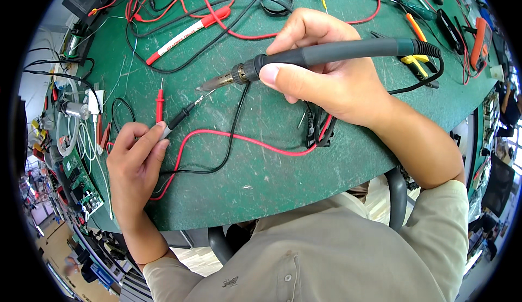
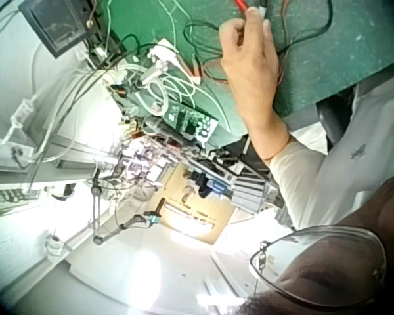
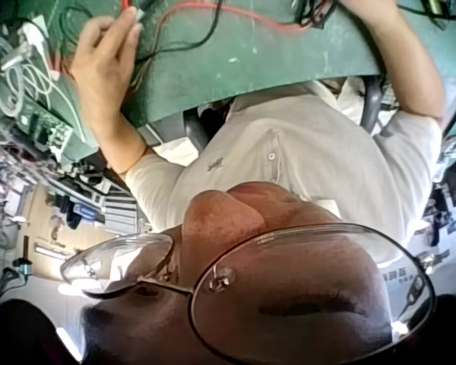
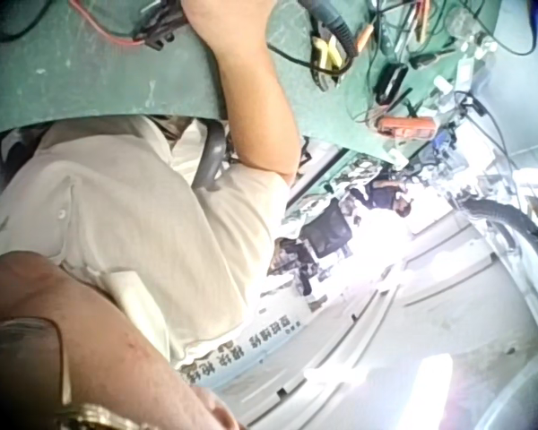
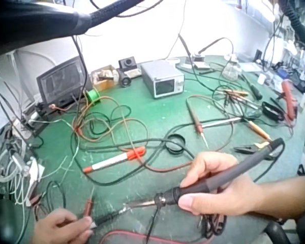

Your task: The person sits at a repair bench, picks up a wire, and uses a soldering iron to apply solder to the wire's tip while holding a component.

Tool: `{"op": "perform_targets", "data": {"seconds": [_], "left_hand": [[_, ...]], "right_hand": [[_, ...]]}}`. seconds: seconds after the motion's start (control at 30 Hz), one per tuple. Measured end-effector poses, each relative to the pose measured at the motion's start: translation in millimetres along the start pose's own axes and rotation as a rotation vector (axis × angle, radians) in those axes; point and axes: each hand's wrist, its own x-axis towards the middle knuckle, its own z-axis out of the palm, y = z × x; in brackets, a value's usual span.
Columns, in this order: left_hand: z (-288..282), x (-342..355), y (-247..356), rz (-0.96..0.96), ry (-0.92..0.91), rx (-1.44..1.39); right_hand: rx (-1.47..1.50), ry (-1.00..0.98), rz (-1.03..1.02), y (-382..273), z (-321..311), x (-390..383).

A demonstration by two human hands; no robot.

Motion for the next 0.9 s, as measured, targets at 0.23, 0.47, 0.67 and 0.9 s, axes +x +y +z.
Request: {"op": "perform_targets", "data": {"seconds": [0.23, 0.47, 0.67, 0.9], "left_hand": [[3.7, 2.9, 0.0, 0.065, 0.017, 0.007], [6.6, -0.7, 4.2, 0.050, 0.021, -0.012], [5.1, -0.9, 7.7, 0.030, 0.000, -0.015], [6.3, -1.1, 7.3, 0.016, 0.012, -0.036]], "right_hand": [[-0.037, -0.010, 0.008, -1.6, 0.7, -1.9], [-0.041, -0.018, -0.030, 1.2, 1.8, -1.1], [-0.094, -0.006, -0.032, 0.5, 5.7, -1.0], [-0.103, -0.003, -0.019, -0.3, 7.9, -0.7]]}}
